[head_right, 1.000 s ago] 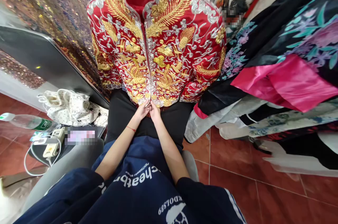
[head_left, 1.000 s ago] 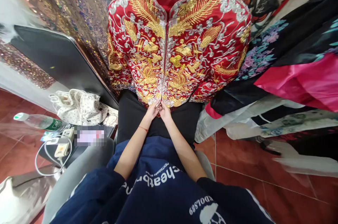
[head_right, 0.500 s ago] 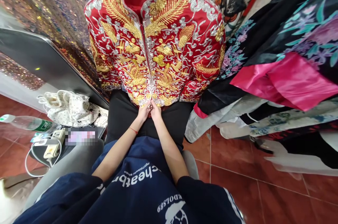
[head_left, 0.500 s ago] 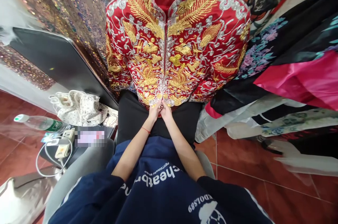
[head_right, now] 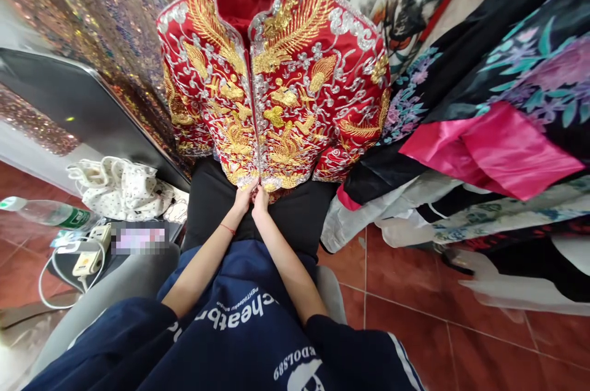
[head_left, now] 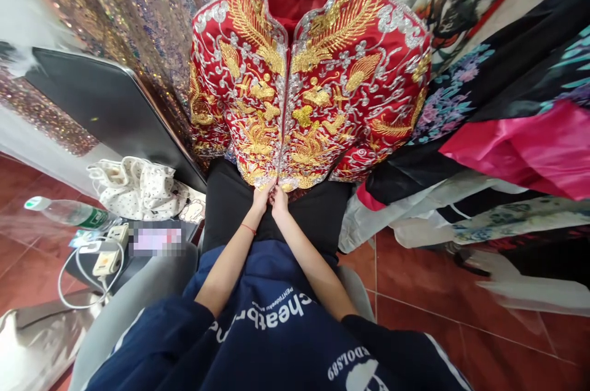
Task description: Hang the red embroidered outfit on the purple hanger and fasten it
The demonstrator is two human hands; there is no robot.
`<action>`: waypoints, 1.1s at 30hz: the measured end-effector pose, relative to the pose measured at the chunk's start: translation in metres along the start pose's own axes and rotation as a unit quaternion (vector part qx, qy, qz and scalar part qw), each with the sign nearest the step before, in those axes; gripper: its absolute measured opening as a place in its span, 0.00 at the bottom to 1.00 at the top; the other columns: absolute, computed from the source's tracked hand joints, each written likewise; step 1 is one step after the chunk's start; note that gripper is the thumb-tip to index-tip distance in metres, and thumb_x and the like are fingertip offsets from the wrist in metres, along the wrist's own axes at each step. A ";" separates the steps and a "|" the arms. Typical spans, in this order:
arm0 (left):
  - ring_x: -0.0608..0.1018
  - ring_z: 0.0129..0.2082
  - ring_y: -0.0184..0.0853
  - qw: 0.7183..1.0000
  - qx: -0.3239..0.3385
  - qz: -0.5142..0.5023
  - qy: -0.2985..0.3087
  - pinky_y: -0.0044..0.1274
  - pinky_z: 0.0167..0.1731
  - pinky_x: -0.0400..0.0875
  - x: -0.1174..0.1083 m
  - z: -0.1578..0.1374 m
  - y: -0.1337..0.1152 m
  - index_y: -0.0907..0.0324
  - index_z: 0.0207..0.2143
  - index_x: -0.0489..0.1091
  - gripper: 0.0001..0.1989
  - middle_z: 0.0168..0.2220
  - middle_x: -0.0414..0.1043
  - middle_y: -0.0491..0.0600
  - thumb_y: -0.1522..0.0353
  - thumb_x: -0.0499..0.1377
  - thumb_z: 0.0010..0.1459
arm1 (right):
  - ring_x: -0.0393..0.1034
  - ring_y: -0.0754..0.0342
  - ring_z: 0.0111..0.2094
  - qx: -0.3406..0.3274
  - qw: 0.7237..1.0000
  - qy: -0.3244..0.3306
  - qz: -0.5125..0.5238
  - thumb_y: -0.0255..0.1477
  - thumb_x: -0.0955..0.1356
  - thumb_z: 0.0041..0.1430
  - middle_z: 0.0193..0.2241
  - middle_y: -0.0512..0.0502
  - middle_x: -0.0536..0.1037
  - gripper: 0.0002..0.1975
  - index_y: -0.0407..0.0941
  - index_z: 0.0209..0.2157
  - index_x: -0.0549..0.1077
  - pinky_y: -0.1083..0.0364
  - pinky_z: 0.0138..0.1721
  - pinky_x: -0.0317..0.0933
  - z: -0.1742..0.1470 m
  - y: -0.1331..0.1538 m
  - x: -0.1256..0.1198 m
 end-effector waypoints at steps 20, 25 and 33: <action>0.81 0.39 0.37 0.999 0.033 0.018 0.004 0.28 0.45 0.74 -0.003 -0.002 -0.005 0.64 0.35 0.79 0.16 0.35 0.82 0.52 0.69 0.75 0.42 | 0.70 0.59 0.34 -0.133 0.976 0.019 -0.172 0.31 0.72 0.60 0.31 0.52 0.76 0.07 0.44 0.30 0.75 0.59 0.38 0.66 -0.026 0.060 -0.002; 0.82 0.41 0.38 0.999 0.036 0.019 0.011 0.29 0.50 0.73 -0.006 -0.002 -0.005 0.63 0.37 0.80 0.20 0.38 0.82 0.53 0.68 0.76 0.39 | 0.67 0.58 0.33 -0.152 0.963 0.021 -0.223 0.28 0.74 0.56 0.24 0.54 0.73 0.14 0.46 0.20 0.70 0.63 0.33 0.62 -0.036 0.077 -0.008; 0.82 0.41 0.43 0.997 0.045 0.047 -0.037 0.33 0.51 0.73 -0.002 -0.001 -0.001 0.69 0.32 0.79 0.21 0.32 0.82 0.55 0.65 0.76 0.36 | 0.74 0.50 0.47 -0.111 0.970 0.019 -0.214 0.37 0.69 0.65 0.53 0.42 0.75 0.19 0.43 0.54 0.72 0.48 0.45 0.72 -0.038 0.089 0.023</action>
Point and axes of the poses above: each hand's wrist, its own z-axis towards the middle knuckle, its own x-axis out of the palm, y = z × x, the point moved 9 cm from there along z, towards the middle knuckle
